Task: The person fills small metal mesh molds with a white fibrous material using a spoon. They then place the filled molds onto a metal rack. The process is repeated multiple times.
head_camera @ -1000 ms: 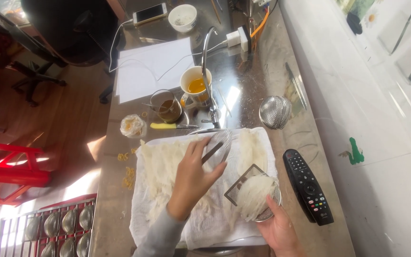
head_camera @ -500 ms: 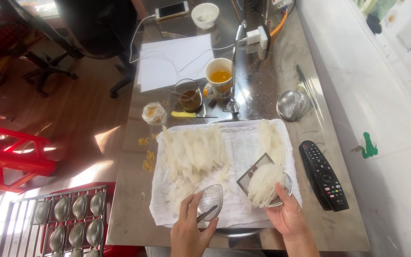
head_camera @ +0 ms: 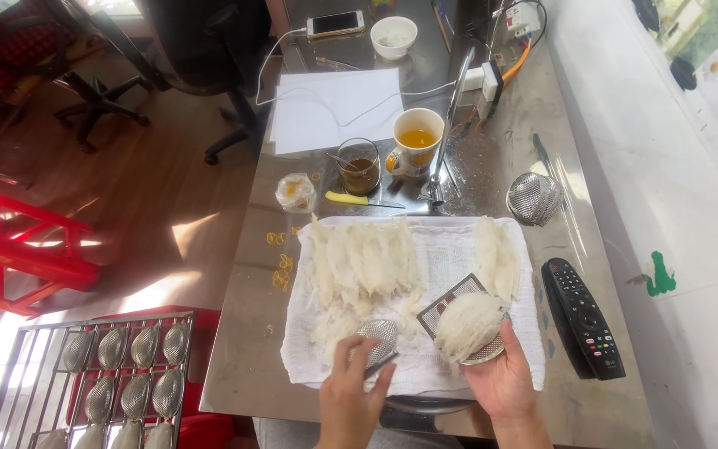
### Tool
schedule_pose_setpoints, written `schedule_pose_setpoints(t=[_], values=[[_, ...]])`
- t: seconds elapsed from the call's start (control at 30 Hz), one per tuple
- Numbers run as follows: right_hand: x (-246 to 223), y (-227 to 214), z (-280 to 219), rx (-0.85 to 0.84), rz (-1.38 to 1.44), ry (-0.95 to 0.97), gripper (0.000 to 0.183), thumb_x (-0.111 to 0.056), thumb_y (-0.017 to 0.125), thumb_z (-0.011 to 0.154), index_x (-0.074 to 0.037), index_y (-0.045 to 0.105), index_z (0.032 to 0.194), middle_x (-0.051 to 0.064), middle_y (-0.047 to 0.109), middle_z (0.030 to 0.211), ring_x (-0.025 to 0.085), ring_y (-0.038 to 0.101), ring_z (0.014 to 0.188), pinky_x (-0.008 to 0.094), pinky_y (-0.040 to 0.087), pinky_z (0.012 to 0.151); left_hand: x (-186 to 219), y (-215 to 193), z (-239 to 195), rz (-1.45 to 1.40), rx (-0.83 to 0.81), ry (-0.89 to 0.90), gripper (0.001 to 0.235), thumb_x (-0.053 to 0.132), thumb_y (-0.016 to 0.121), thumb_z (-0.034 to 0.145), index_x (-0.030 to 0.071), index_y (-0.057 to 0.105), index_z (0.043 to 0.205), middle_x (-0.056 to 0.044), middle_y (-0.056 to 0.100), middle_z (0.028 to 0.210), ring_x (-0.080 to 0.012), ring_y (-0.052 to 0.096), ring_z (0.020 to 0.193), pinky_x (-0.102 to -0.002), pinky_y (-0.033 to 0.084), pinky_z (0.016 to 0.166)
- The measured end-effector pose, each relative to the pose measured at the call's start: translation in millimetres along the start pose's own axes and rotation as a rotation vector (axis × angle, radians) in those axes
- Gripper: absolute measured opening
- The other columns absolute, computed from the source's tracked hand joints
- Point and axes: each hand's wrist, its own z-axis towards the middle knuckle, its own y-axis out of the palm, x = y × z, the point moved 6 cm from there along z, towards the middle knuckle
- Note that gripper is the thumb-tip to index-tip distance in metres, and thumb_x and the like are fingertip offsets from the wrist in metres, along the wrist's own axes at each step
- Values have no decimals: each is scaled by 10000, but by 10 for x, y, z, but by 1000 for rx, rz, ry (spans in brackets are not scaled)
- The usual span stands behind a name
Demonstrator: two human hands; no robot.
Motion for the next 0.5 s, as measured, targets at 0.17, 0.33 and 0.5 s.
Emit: schedule_pose_setpoints(t=[0.17, 0.33, 0.5], values=[[44, 4, 1, -4, 21, -32, 648, -374, 329, 976, -112, 370, 1567, 110, 459, 1501, 277, 418, 1384, 445, 313, 1158, 578, -68, 200, -495, -102, -38, 140, 151, 733, 929, 83, 724, 1051, -34, 624, 941, -149, 572, 788, -264, 537, 698], [23, -146, 77, -5, 10, -37, 643, -339, 366, 956, -151, 363, 1571, 86, 459, 1517, 277, 424, 1388, 445, 341, 1126, 451, -19, 291, -731, -187, -238, 146, 123, 588, 1032, 98, 654, 905, 11, 515, 751, -116, 435, 669, -254, 366, 613], [84, -233, 170, -79, 29, -38, 611, -379, 392, 987, -135, 401, 1547, 99, 503, 1463, 276, 461, 1336, 435, 370, 1063, 639, -118, 332, -745, -98, -151, 356, 269, 512, 1057, 120, 622, 754, 5, 577, 938, -148, 548, 866, -295, 459, 752]])
